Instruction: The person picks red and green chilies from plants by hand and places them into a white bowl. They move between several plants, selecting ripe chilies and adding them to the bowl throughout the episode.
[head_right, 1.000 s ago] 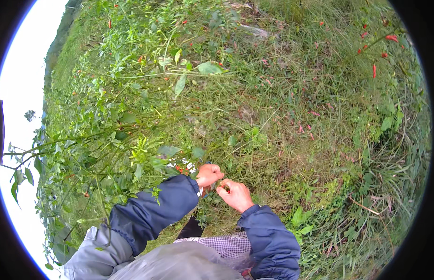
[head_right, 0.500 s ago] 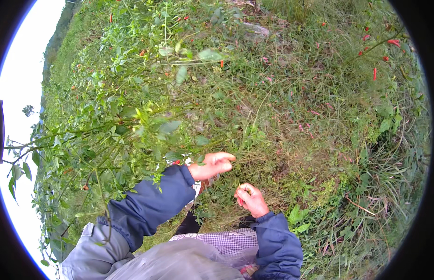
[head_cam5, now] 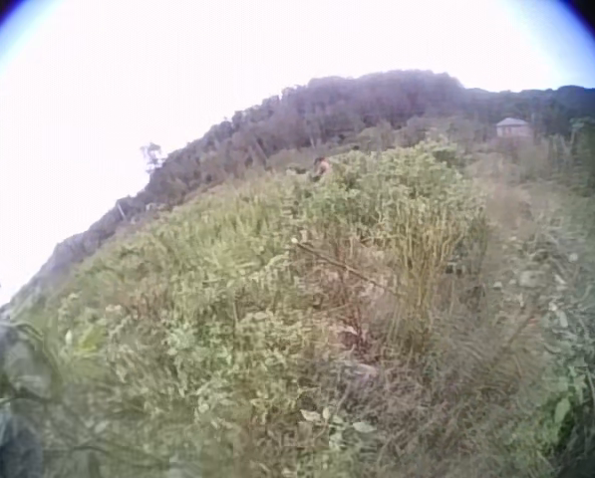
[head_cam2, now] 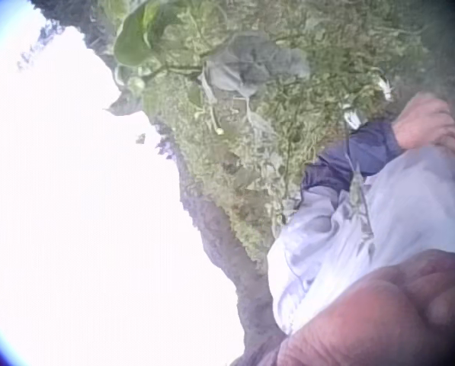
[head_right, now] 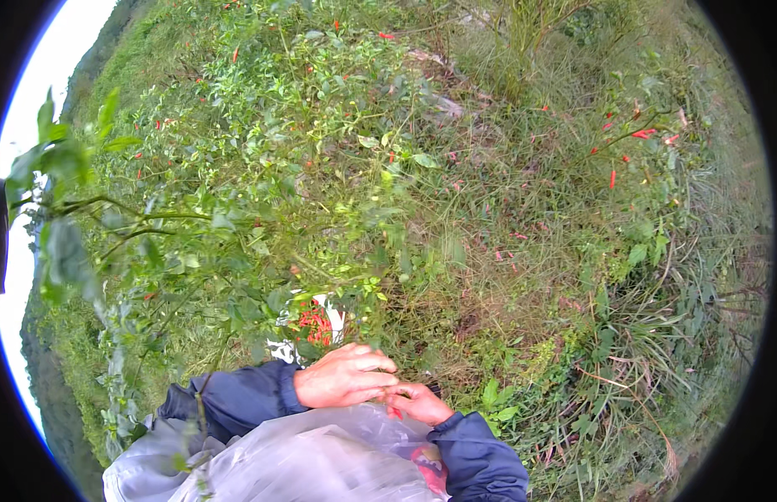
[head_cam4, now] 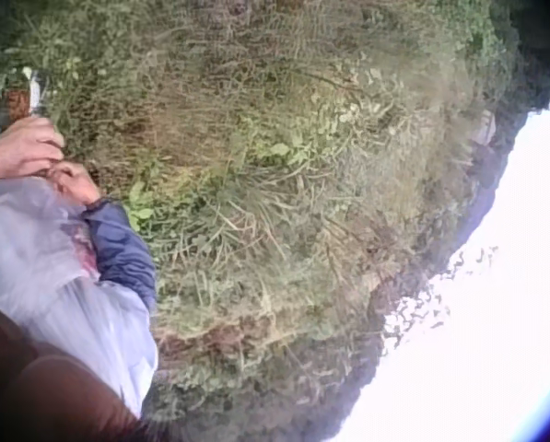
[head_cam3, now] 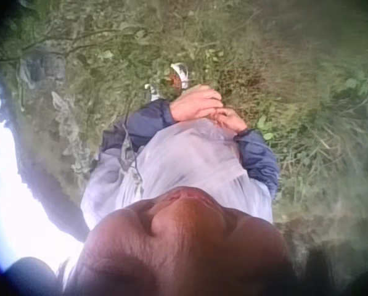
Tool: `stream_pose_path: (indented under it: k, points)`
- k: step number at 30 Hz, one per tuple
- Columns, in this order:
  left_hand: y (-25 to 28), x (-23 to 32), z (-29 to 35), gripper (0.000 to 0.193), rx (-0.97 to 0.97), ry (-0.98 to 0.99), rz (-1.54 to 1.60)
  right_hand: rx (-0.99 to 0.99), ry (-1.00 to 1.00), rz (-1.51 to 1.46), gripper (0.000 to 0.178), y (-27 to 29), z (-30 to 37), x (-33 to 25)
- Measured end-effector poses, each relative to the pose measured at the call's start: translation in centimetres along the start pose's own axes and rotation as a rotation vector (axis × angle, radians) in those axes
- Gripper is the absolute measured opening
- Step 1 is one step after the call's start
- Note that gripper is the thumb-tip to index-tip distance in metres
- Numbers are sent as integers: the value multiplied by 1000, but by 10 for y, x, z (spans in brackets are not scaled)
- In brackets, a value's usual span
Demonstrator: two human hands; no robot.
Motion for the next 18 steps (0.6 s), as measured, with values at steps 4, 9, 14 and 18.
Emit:
stream_pose_path:
  k: [4,9,14,18]
  points:
    - [8,15,44,24,-32,5,55,-152,99,190,20,-57,-3,-44]
    - [32,21,111,20,-37,172,12,-293,115,135,19,-121,-16,-82]
    - [82,39,174,17,209,211,107,-367,81,169,20,-181,-38,-107]
    - [99,23,258,18,532,575,1191,-370,-81,381,20,-220,-66,-105]
Point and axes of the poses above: each hand's wrist, its own z-axis away from the middle knuckle, its own y-axis out of the back of the hand, x = y × z, the point moved 7 cm from there along -z, towards the middle knuckle
